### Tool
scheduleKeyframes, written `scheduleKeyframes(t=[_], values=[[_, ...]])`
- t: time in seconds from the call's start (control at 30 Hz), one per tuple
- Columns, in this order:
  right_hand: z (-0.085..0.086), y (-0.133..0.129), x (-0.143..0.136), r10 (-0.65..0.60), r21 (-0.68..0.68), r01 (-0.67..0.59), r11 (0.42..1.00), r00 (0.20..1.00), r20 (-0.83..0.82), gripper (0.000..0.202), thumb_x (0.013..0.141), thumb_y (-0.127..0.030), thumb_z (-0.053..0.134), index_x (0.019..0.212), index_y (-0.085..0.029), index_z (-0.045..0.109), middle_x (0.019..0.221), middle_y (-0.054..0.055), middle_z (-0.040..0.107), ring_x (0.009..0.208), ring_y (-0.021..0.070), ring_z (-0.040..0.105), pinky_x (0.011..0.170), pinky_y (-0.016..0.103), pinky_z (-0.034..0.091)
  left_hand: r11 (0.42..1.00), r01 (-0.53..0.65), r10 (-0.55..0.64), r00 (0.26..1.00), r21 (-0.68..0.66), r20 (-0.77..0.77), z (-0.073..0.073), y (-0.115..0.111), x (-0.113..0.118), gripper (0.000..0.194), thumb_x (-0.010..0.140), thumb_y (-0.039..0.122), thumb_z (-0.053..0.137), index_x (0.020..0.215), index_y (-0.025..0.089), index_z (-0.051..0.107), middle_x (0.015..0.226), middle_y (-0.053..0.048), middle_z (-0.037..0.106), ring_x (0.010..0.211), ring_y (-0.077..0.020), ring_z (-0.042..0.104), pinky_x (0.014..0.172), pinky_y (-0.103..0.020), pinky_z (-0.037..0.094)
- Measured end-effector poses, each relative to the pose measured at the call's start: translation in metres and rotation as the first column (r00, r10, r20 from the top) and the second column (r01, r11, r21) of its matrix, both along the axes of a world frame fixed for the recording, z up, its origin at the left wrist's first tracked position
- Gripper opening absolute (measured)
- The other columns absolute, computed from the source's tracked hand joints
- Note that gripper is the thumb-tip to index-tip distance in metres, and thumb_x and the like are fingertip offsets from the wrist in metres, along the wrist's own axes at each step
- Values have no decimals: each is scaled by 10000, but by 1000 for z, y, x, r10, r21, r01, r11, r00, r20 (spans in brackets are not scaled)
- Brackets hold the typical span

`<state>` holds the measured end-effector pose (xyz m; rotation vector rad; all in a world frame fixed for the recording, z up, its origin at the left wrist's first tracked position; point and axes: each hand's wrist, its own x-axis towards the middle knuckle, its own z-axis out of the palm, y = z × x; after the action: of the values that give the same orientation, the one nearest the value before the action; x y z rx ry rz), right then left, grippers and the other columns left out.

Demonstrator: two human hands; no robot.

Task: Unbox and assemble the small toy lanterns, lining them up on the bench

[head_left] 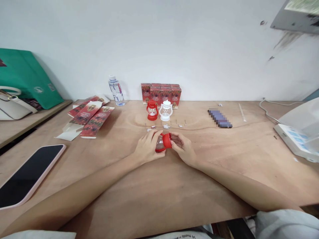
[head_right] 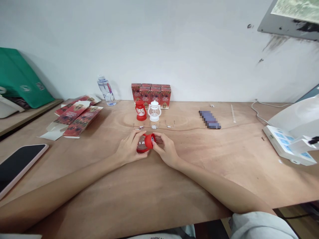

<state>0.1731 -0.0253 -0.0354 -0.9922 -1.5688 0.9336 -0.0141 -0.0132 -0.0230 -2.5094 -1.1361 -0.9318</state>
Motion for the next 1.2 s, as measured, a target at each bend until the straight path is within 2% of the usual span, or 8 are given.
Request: scheduleKeyframes(t=[0.2, 0.47, 0.77, 1.0, 1.2], values=[[2, 6, 5, 56, -169, -81, 982, 987, -150, 394, 695, -330, 716, 1048, -190, 615, 995, 74, 703, 921, 193, 666, 853, 357, 542, 1000, -12, 13, 999, 28, -36, -2, 3, -1, 611, 651, 327, 632, 1205, 151, 445, 1104, -129, 594, 943, -264, 638, 737, -350, 542], [6, 14, 11, 129, -243, -151, 958, 986, -103, 361, 642, -256, 722, 981, -166, 637, 869, 49, 713, 813, 177, 668, 802, 343, 529, 992, 124, -124, 988, -3, -89, -2, 11, -6, 619, 660, 354, 614, 1216, 132, 456, 1122, -134, 595, 961, -258, 634, 792, -344, 530], [11, 11, 5, 83, -264, -107, 959, 991, -104, 276, 571, -173, 670, 840, -178, 608, 808, 16, 693, 771, 164, 652, 768, 316, 516, 978, 203, -197, 971, 39, -136, 0, 12, -7, 615, 701, 344, 586, 1252, 113, 439, 1117, -158, 591, 1001, -279, 611, 825, -369, 520], [13, 8, 4, 60, -285, -93, 954, 991, -122, 299, 545, -188, 698, 830, -180, 606, 810, 18, 698, 766, 176, 660, 774, 330, 515, 979, 201, -195, 969, 29, -149, -1, 13, -7, 605, 711, 355, 574, 1253, 117, 451, 1119, -159, 595, 1014, -283, 608, 830, -379, 518], [13, 8, 4, 61, -285, -93, 954, 991, -119, 285, 548, -190, 685, 821, -177, 603, 812, 18, 696, 762, 174, 658, 762, 324, 515, 980, 193, -188, 977, 44, -101, -2, 12, -6, 608, 670, 350, 594, 1220, 114, 482, 1100, -141, 612, 965, -263, 632, 777, -343, 536]])
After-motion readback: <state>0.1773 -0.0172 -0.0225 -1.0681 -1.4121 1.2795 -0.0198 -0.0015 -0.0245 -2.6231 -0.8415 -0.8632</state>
